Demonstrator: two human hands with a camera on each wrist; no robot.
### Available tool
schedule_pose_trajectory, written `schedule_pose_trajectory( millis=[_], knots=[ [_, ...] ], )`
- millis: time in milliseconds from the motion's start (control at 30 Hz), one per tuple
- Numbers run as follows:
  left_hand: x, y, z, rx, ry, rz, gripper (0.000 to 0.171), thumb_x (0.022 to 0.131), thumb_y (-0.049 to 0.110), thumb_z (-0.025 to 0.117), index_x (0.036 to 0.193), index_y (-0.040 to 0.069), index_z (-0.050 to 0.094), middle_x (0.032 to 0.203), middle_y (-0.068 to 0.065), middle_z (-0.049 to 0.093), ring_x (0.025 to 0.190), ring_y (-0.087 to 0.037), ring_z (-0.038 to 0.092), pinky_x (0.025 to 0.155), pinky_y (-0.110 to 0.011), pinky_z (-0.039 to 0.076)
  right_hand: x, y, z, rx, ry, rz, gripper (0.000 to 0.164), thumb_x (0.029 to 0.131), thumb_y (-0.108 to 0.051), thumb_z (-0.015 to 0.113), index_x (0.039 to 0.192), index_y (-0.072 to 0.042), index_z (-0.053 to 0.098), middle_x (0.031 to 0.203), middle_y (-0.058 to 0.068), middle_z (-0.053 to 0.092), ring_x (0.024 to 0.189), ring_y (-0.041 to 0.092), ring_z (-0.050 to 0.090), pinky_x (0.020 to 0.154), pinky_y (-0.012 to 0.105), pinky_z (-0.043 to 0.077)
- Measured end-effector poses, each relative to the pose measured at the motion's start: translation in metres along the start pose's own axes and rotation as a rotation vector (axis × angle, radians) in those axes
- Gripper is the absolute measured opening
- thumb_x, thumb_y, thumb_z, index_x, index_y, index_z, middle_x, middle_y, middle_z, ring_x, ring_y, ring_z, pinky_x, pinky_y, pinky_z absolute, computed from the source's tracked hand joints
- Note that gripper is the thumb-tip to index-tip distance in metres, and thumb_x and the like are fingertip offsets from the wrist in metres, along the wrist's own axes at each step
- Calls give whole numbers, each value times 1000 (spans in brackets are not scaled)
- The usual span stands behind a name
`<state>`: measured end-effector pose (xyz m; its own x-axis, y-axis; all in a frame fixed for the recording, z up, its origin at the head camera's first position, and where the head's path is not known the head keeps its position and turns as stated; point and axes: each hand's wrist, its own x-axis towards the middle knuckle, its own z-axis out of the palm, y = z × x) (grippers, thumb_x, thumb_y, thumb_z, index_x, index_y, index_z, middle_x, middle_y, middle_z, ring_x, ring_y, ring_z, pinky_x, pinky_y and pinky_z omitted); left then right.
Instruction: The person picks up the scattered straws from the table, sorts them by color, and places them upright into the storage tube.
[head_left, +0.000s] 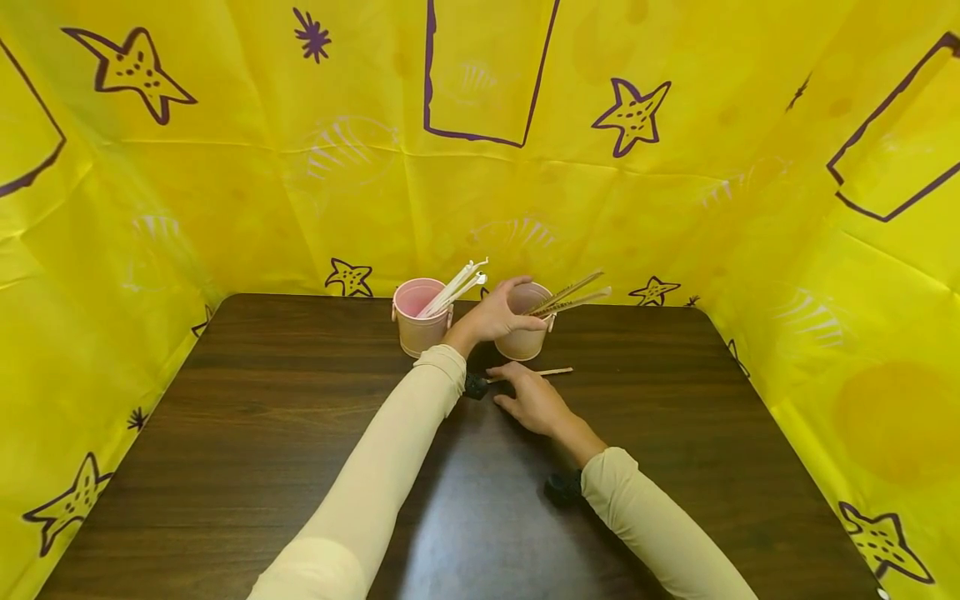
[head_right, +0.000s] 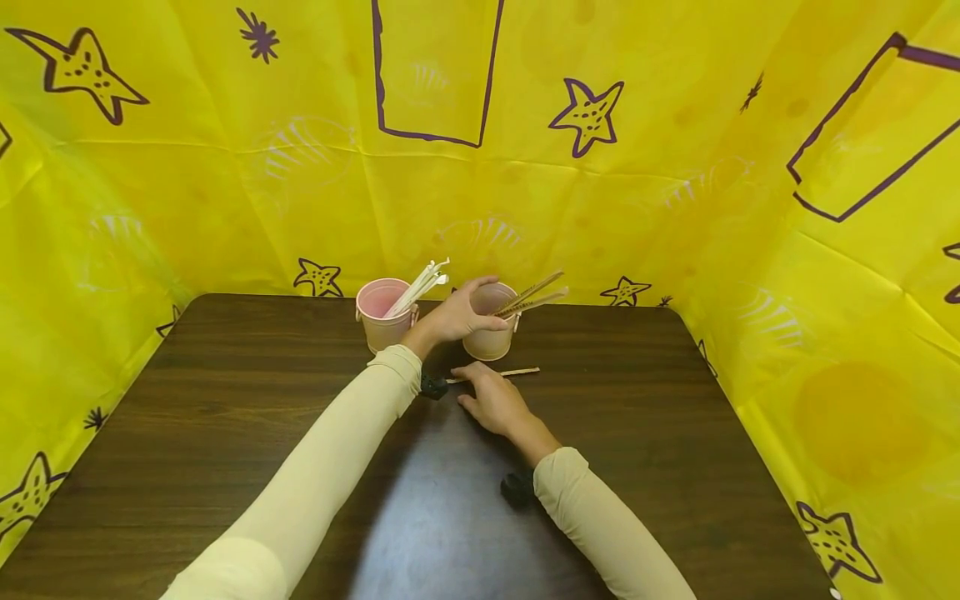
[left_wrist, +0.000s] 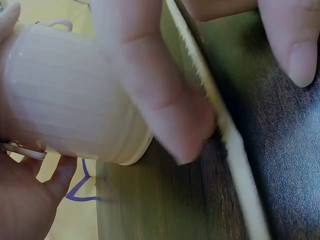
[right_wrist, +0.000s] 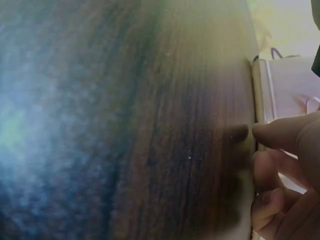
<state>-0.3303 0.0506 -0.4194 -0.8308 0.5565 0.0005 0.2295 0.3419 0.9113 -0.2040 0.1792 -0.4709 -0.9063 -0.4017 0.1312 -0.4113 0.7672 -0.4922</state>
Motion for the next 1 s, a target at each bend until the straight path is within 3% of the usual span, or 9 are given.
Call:
schedule_pose_trajectory(
  millis=[367, 767, 1000],
  knots=[
    [3, -4, 1, -5, -2, 5, 97, 83, 42, 84, 160, 22, 28, 168, -8, 22, 152, -35, 30, 121, -58, 33, -14, 4, 0, -30, 7, 34, 18, 90, -24, 79, 105, -14, 76, 100, 1, 65, 92, 17, 65, 85, 37, 56],
    [4, -3, -1, 11, -12, -7, 98, 83, 46, 84, 161, 24, 28, 169, -8, 20, 154, -37, 27, 121, -60, 32, -33, 12, -8, -28, 20, -49, 9, 91, -24, 78, 97, -18, 78, 93, -4, 64, 86, 12, 65, 79, 31, 55],
    [4, -3, -1, 5, -16, -19, 99, 83, 45, 84, 161, 24, 27, 170, -8, 18, 154, -37, 27, 121, -59, 31, -46, 19, -19, -13, 25, -34, 7, 92, -24, 76, 95, -18, 75, 93, -5, 61, 85, 10, 62, 79, 29, 54]
  ],
)
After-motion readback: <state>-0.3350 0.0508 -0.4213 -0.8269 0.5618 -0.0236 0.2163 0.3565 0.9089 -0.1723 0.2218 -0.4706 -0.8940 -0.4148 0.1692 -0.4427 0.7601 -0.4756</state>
